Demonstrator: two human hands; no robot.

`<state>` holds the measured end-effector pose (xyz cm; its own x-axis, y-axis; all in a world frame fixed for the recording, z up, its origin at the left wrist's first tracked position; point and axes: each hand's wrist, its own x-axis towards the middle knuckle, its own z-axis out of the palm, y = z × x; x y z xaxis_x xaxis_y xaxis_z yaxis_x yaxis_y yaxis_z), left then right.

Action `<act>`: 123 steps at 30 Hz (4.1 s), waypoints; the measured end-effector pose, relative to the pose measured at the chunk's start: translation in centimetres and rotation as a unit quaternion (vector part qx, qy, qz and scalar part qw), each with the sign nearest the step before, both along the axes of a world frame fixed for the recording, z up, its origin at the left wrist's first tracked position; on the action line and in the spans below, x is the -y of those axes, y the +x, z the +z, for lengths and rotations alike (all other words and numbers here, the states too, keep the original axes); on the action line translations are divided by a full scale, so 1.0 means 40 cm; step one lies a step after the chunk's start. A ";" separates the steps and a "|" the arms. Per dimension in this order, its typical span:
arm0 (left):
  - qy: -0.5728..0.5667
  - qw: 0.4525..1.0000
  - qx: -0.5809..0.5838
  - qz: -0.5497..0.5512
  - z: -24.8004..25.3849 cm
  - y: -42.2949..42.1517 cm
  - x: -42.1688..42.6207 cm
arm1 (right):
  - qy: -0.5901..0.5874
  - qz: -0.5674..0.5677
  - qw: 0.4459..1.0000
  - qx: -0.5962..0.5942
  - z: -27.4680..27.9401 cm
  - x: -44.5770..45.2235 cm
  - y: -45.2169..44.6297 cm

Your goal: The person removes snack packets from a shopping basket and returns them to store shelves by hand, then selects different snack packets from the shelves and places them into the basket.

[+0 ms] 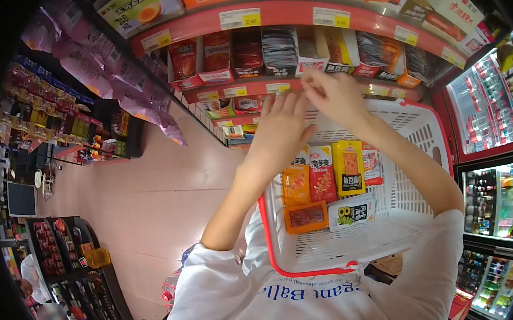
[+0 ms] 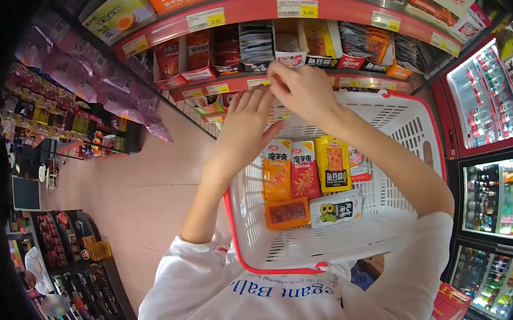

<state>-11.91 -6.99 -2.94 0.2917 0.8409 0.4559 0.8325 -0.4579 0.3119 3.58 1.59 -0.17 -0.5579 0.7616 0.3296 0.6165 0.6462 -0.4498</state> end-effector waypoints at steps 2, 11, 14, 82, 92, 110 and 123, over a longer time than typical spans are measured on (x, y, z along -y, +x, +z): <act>-0.016 1.000 -0.009 -0.006 0.010 -0.010 0.001 | 0.016 0.023 1.000 -0.011 -0.004 -0.044 -0.060; -0.012 0.998 0.066 -0.013 0.011 -0.026 0.012 | 0.236 0.127 0.958 0.100 -0.083 -0.226 -0.256; -0.014 0.997 0.068 -0.016 0.010 -0.025 0.011 | 0.246 0.088 0.948 0.181 -0.106 -0.271 -0.306; 0.018 0.930 0.364 0.056 -0.069 -0.230 -0.185 | 0.143 0.138 0.974 -0.109 0.032 -0.128 -0.183; -0.018 0.896 0.444 0.008 -0.018 -0.179 -0.209 | -0.104 0.082 0.954 -0.270 0.018 -0.147 -0.109; 0.037 0.962 0.270 0.024 -0.096 -0.241 -0.256 | 0.079 0.009 0.966 -0.245 -0.014 -0.125 -0.082; 0.182 0.973 -0.020 0.138 -0.139 -0.275 -0.309 | -0.309 -0.073 0.838 -0.444 0.020 -0.043 0.005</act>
